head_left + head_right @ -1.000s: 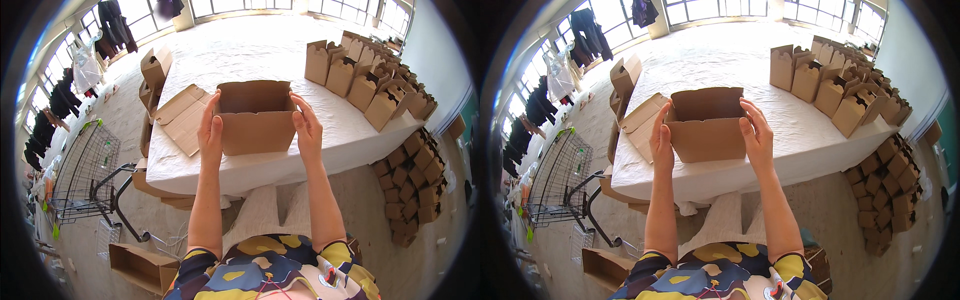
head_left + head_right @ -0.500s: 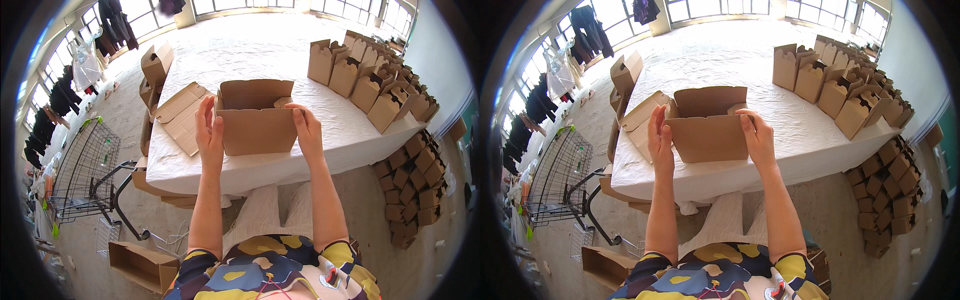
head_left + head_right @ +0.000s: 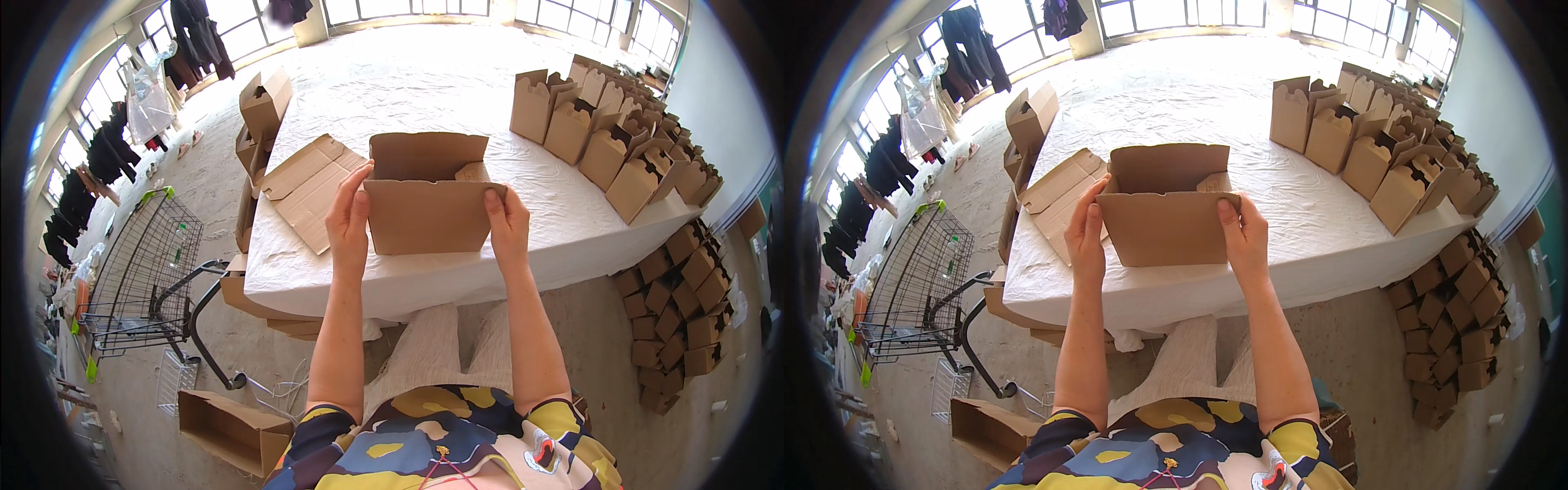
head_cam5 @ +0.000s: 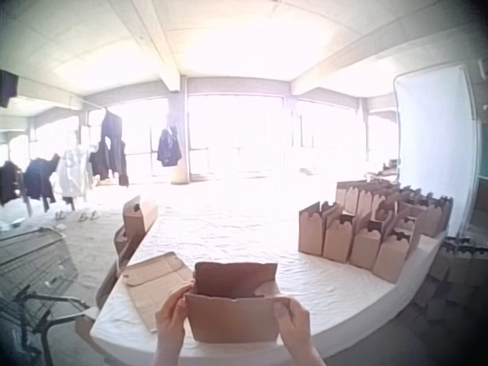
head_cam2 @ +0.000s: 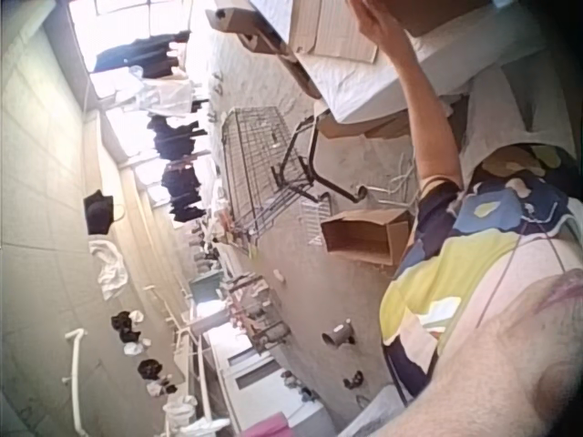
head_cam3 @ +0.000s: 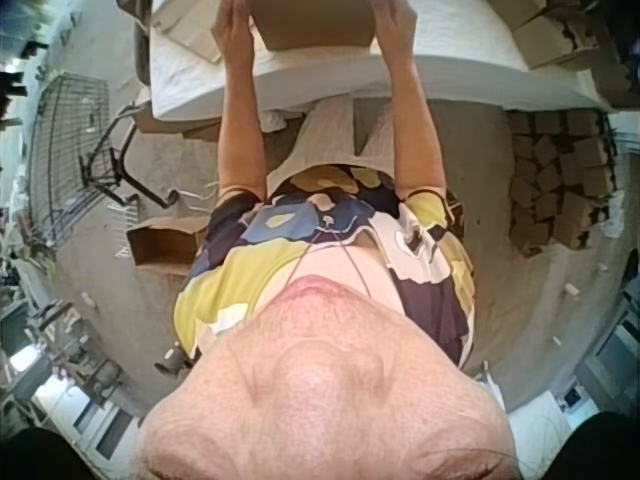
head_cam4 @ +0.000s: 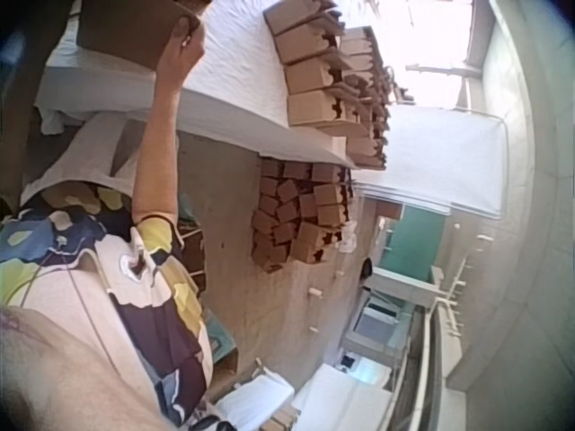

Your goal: The person folds and closes cardboard boxes by hand, then stacks them on a table and picks up a new bundle of flat cardboard sheets.

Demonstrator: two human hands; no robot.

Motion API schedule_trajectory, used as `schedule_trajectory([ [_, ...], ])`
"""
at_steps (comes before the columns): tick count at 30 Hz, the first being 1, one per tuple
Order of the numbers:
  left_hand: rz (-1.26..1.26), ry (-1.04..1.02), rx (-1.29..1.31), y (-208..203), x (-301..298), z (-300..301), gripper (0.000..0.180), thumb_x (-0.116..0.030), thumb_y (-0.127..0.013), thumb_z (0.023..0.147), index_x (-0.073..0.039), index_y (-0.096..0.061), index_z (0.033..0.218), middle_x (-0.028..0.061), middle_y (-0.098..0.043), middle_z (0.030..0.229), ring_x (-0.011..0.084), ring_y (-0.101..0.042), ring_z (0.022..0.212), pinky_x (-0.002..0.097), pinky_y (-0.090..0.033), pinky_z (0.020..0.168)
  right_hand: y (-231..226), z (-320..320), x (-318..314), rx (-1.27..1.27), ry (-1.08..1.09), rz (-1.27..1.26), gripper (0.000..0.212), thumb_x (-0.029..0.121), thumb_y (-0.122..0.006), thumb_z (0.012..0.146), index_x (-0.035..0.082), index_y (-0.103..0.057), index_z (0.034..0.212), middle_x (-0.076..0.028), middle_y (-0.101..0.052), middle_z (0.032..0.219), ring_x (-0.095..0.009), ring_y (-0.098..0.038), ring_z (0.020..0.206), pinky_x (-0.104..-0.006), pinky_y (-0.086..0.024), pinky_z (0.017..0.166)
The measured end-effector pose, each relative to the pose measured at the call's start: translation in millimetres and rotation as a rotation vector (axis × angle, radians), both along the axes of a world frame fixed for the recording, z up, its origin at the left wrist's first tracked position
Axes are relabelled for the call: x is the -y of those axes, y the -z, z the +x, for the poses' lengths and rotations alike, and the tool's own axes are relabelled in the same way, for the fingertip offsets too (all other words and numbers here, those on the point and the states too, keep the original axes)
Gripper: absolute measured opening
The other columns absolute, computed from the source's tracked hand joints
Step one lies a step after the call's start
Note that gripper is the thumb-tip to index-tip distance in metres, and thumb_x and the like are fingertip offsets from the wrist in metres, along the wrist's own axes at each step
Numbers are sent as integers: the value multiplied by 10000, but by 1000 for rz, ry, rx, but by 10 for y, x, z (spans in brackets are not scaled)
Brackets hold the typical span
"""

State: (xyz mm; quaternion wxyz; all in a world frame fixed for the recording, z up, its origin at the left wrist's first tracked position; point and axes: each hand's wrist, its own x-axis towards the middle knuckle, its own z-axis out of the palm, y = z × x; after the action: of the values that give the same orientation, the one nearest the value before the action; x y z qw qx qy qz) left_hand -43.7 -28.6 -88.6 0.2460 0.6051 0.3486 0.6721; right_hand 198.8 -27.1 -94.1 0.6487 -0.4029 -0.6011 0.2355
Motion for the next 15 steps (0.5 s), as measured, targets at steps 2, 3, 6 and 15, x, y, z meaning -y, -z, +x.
schedule_trajectory([
  [2, 51, -15, 19, -15, -10, 57, 409, -286, -514, 1072, -10, -603, 1360, 126, -595, 1406, 235, -511, 1350, 362, -372, 1136, -6, 15, 8, 6, -13, -14, 303, 295, -598, 1045, 22, -592, 914, 38, -478, 731, -73, -393, 694, -256, -361, 615],
  [3, 78, -22, 29, -22, -16, 82, 406, -285, -511, 1073, -9, -607, 1356, 126, -597, 1402, 234, -507, 1354, 361, -371, 1136, -1, 40, 7, 5, -25, -22, 301, 293, -597, 1046, 20, -595, 917, 41, -482, 734, -72, -396, 697, -256, -364, 617],
  [6, 28, -35, 11, 1, -37, 90, 392, -269, -503, 1077, -7, -610, 1348, 116, -604, 1387, 222, -495, 1363, 351, -370, 1134, 12, 115, -8, -17, -85, -50, 294, 292, -599, 1045, 14, -623, 950, 46, -507, 752, -69, -416, 713, -253, -381, 634],
  [15, 8, 74, 38, -14, -103, -91, 417, -321, -489, 1083, -25, -614, 1348, 102, -637, 1344, 173, -569, 1232, 325, -417, 1081, 0, 138, -14, -20, -156, -76, 340, 338, -591, 1047, 10, -679, 1029, 51, -551, 787, -63, -452, 758, -245, -399, 676],
])
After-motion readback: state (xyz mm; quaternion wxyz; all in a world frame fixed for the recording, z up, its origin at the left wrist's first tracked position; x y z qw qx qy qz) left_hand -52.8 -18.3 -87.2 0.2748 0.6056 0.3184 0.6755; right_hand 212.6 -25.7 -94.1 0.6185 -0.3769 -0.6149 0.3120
